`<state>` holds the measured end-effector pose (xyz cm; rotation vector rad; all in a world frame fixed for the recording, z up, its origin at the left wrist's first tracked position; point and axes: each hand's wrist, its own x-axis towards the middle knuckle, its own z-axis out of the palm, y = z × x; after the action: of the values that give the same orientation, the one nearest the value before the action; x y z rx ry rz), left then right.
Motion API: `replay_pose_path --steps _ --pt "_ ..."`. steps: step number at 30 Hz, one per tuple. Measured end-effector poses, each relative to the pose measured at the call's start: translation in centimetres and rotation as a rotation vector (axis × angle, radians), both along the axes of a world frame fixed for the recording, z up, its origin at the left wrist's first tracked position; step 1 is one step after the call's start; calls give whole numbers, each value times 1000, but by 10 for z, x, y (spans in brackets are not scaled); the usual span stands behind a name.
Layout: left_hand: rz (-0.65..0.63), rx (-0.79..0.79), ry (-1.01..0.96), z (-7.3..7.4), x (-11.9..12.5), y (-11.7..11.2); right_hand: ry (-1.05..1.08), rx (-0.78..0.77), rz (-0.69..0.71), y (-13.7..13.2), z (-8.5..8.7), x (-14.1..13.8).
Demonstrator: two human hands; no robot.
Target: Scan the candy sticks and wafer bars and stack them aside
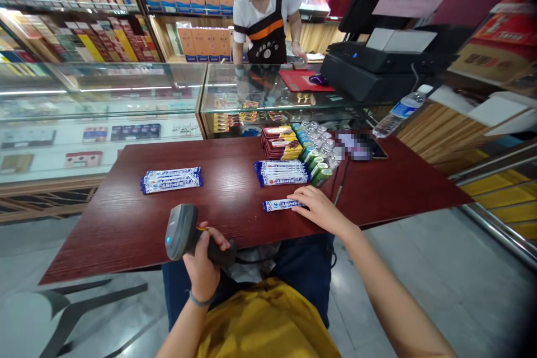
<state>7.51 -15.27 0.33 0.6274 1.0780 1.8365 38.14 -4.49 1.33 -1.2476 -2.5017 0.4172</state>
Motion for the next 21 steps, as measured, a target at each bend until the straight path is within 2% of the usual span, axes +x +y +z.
replay_pose_path --steps 3,6,8,10,13,16,19,21 --pt "-3 -5 3 1 0 0 10 -3 4 0 2 -1" --pt "0 -10 -1 2 1 1 88 -21 15 4 12 -6" --pt "5 -16 -12 3 1 1 228 -35 0 11 19 -15" --pt "7 -23 -22 4 2 1 460 -79 -50 20 25 -27" --pt "3 -26 -29 4 3 1 901 -252 -126 36 28 -55" --pt "5 -18 -25 4 2 1 1259 -511 -106 47 29 -89" --pt "-4 -18 -28 1 1 1 1460 -747 -60 53 30 -123" --pt "-10 -18 -34 -1 1 1 1533 -845 -21 56 29 -141"
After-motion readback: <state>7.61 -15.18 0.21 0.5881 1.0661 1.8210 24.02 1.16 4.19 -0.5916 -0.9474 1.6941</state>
